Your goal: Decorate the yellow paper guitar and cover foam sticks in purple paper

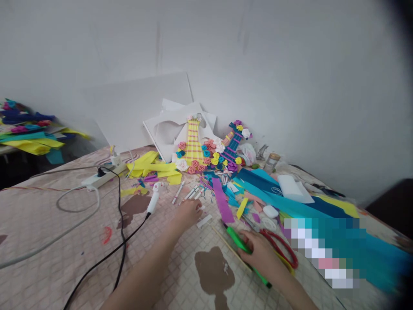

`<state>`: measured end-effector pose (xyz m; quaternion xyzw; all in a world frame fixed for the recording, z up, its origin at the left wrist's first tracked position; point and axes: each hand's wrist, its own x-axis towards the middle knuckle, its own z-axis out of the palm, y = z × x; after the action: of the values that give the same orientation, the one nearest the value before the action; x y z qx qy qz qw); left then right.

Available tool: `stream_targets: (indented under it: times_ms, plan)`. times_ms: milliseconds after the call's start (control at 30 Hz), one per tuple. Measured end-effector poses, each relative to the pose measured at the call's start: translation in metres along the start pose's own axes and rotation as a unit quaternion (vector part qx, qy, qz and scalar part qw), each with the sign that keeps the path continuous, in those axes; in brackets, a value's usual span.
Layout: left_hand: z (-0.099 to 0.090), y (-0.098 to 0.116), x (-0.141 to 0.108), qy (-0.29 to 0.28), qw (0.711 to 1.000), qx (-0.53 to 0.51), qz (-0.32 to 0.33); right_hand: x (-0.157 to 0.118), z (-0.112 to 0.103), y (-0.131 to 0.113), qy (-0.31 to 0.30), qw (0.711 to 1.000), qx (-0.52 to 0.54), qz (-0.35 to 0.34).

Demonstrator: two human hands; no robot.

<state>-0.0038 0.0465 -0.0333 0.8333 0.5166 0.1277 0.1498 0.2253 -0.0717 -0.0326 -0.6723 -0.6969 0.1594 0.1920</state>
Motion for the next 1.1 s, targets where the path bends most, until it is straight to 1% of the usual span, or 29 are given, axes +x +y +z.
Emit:
stream_targets:
  times_ms: [67, 100, 133, 167, 200, 267, 300, 333, 400, 433, 467, 500, 533, 667, 767, 900, 1100]
  plan:
    - [0.002, -0.001, 0.001, 0.0, 1.0, -0.005, 0.001, -0.001, -0.007, 0.001, -0.01, 0.998, 0.066, 0.001]
    - [0.003, 0.0, 0.001, 0.0, 1.0, -0.008, 0.003, -0.002, -0.01, 0.001, -0.012, 0.992, 0.124, 0.01]
    - [0.004, 0.0, 0.002, 0.0, 1.0, -0.011, 0.006, -0.003, -0.013, 0.001, -0.01, 0.978, 0.205, 0.034]
    - [0.006, 0.0, 0.003, 0.0, 1.0, -0.013, 0.009, -0.004, -0.014, 0.0, -0.005, 0.953, 0.296, 0.068]
    - [0.007, 0.001, 0.004, -0.001, 1.0, -0.016, 0.013, -0.004, -0.015, -0.002, 0.002, 0.919, 0.38, 0.103]
    - [0.01, 0.002, 0.006, 0.001, 1.0, -0.019, 0.019, -0.005, -0.013, -0.007, 0.012, 0.84, 0.519, 0.157]
    - [0.011, 0.002, 0.006, 0.003, 1.0, -0.02, 0.022, -0.006, -0.012, -0.01, 0.002, 0.802, 0.572, 0.171]
    - [0.011, 0.002, 0.006, 0.006, 0.999, -0.021, 0.025, -0.006, -0.011, -0.014, -0.022, 0.77, 0.613, 0.177]
    - [0.012, 0.003, 0.006, 0.012, 0.999, -0.024, 0.032, -0.006, -0.008, -0.021, -0.089, 0.707, 0.679, 0.179]
    - [0.011, 0.003, 0.006, 0.015, 0.999, -0.026, 0.036, -0.005, -0.008, -0.025, -0.114, 0.681, 0.702, 0.174]
    - [0.011, 0.003, 0.006, 0.018, 0.999, -0.027, 0.039, -0.005, -0.008, -0.029, -0.129, 0.67, 0.712, 0.165]
    - [0.011, 0.004, 0.006, 0.02, 0.999, -0.029, 0.041, -0.004, -0.008, -0.032, -0.131, 0.667, 0.718, 0.154]
    - [0.01, 0.004, 0.006, 0.022, 0.998, -0.03, 0.042, -0.004, -0.009, -0.035, -0.12, 0.668, 0.72, 0.143]
    - [0.01, 0.006, 0.005, 0.024, 0.998, -0.035, 0.042, -0.003, -0.012, -0.04, -0.074, 0.696, 0.703, 0.128]
    - [0.01, 0.005, 0.005, 0.024, 0.998, -0.037, 0.04, -0.002, -0.013, -0.04, -0.067, 0.714, 0.688, 0.113]
    - [0.01, 0.004, 0.005, 0.016, 0.998, -0.036, 0.04, -0.002, -0.014, -0.04, -0.075, 0.716, 0.688, 0.094]
    - [0.008, 0.007, 0.003, 0.0, 0.999, -0.033, 0.036, -0.002, -0.014, -0.04, -0.113, 0.714, 0.687, 0.079]
